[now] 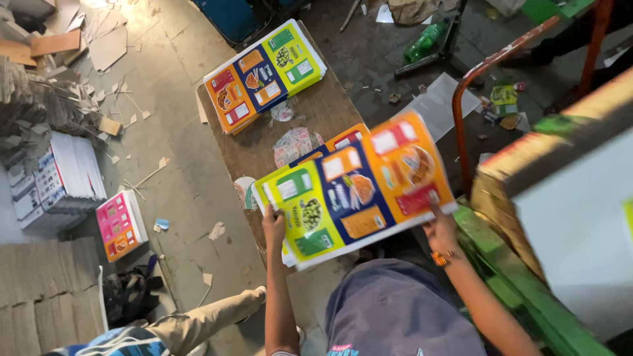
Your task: The person repeatedly picks up a printed cardboard box from a table, lifts it, and places it onto a growing stack. The action is performed one at a time in a repetitive loop.
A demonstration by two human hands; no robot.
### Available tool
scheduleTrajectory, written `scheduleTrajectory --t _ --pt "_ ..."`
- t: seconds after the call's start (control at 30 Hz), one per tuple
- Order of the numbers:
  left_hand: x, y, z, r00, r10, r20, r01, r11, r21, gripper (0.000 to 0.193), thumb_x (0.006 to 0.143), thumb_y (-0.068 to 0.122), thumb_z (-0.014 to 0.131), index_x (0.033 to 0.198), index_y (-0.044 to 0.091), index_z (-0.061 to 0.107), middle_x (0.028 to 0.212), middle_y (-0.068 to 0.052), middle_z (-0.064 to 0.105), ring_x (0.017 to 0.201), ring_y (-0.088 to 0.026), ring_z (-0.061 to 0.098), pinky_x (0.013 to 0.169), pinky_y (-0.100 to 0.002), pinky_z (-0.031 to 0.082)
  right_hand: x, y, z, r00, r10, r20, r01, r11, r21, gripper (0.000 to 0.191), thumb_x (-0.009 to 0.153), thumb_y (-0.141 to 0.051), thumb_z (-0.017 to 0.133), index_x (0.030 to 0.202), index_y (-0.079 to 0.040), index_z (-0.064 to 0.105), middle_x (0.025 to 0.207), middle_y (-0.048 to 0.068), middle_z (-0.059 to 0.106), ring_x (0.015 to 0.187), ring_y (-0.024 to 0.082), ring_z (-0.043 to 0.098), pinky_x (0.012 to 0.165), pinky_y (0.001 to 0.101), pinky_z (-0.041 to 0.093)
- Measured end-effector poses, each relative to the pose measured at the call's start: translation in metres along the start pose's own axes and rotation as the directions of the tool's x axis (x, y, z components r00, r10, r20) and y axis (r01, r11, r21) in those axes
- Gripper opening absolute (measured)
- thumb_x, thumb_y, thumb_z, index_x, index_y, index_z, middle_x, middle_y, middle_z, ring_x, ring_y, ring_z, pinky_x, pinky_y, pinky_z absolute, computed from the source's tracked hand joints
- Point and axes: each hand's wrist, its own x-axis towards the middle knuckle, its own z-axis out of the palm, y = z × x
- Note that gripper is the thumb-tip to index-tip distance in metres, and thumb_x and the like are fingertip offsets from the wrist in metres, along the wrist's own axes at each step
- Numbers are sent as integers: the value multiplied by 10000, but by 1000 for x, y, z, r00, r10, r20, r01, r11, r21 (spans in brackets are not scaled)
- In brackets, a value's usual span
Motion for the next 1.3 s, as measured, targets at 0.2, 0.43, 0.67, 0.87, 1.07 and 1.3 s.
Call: scheduleTrajectory --t 0.2,0.43,0.67,0.87,1.07,1.3 --pt "19 -13 -17 978 64 -197 -5 959 285 392 886 58 645 1278 59 631 1013 -217 740 883 -349 726 770 -462 544 28 27 68 940 -338 36 294 755 -586 490 870 -157 788 1289 -29 567 998 61 705 801 198 654 699 378 540" --pt "27 -35 -13 961 111 -252 -49 970 238 617 839 106 669 1425 36 490 1198 -207 711 1074 -378 706 920 -466 537 28 41 56 784 -514 348 389 -31 -921 512 783 -237 826 1247 -124 638 1122 155 643 998 373 652 807 463 540" --pt "19 -42 2 966 -130 -223 192 939 285 782 851 315 795 1486 46 427 1235 -273 669 1134 -416 657 942 -489 517 37 49 61 772 -492 402 332 -227 -915 546 757 -293 845 1235 -121 644 1251 154 589 1109 398 553 949 476 496" --pt "25 -42 4 964 -162 -213 192 972 132 822 804 364 805 1468 55 431 1204 -225 707 1085 -360 701 929 -459 533 50 57 64 799 -433 417 382 -168 -909 669 716 -410 859 1232 -59 619 1179 166 639 1137 369 587 995 495 456" --pt "16 -48 9 932 154 -329 -43 946 321 731 806 321 839 1369 0 502 1204 -212 694 1059 -371 685 911 -468 528 18 11 91 796 -400 454 444 -124 -887 594 794 -391 793 1275 -90 616 1269 175 629 1203 357 594 1040 484 467" --pt "-79 -34 103 981 36 188 53 892 -449 288 1062 37 659 1334 -37 603 990 -172 619 769 -180 591 625 -279 459 -257 -181 50 26 -121 992 840 -536 -87 427 971 -224 575 1383 -111 572 1457 148 546 1360 335 526 1121 501 447"
